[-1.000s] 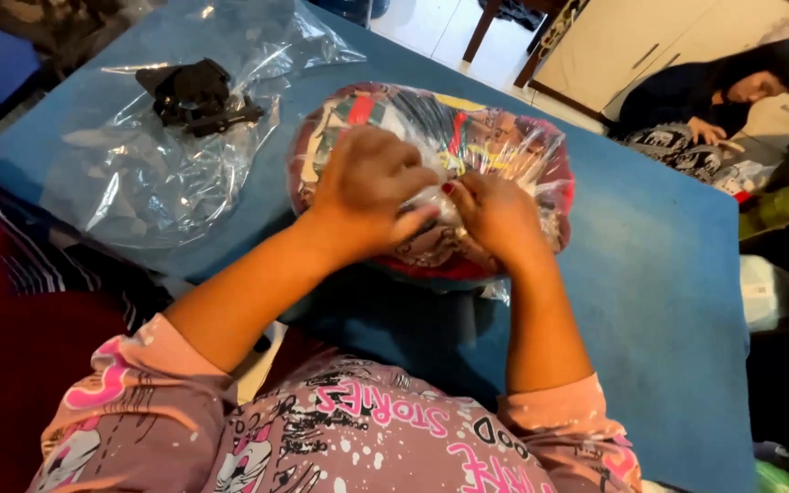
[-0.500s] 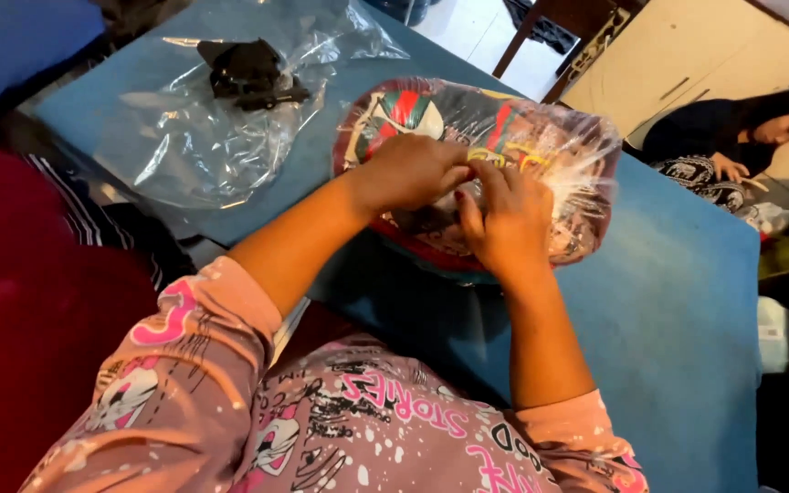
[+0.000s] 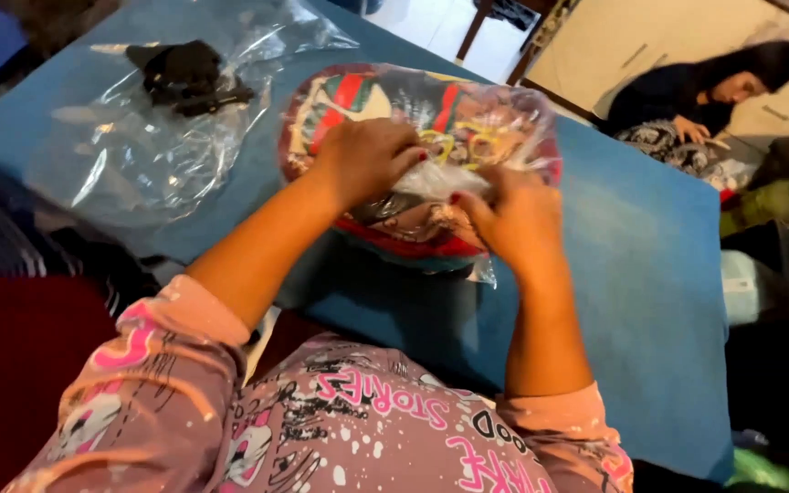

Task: The person is packing various folded clothing items into individual plastic bags and then consolidating them into a larger bag.

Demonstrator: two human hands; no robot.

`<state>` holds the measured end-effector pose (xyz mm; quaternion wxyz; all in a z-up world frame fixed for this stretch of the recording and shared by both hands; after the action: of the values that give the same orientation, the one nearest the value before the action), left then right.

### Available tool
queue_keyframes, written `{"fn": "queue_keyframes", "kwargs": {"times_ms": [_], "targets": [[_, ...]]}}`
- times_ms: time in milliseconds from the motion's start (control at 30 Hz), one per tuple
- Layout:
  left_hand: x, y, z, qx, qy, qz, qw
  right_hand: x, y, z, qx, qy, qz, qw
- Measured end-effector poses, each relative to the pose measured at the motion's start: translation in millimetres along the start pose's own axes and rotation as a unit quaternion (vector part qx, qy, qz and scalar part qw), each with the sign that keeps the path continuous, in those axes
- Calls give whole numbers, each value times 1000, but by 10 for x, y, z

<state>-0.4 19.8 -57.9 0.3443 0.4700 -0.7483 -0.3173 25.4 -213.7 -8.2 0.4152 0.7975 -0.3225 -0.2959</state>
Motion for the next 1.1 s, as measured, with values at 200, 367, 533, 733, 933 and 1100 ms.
{"fn": "queue_keyframes", "kwargs": {"times_ms": [200,367,533,733,933,1100], "targets": [[63,-65,24,162,-79,-142,973,317,-361,-139,-149,-127,-7,981],[449,-93,-19,263,-228,-123,929,286,-367,-151,-186,-108,19,976],[291,-274,-135,186,-222,-125,949,219,-178,-204,-127,-123,-60,982],[288,-205,-154,161,-185,-70,967,130,174,-173,107,88,-192,971],[202,-189,-228,103,-172,14,980,408,-425,-237,9,2,-13,1000],[309,-105,-277,87,-145,0,986,476,-451,-237,3,-7,32,999]]}}
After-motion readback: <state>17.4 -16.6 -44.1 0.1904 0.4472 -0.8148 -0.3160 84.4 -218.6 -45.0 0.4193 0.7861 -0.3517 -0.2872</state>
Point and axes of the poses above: each hand's wrist, its own z-axis away from the middle knuckle, its own y-axis out of the back of the hand, x = y × z, the point moved 3 cm from there along -z, towards the middle knuckle, and after that the axes turned 10 degrees about -y, right-handed, at the moved point
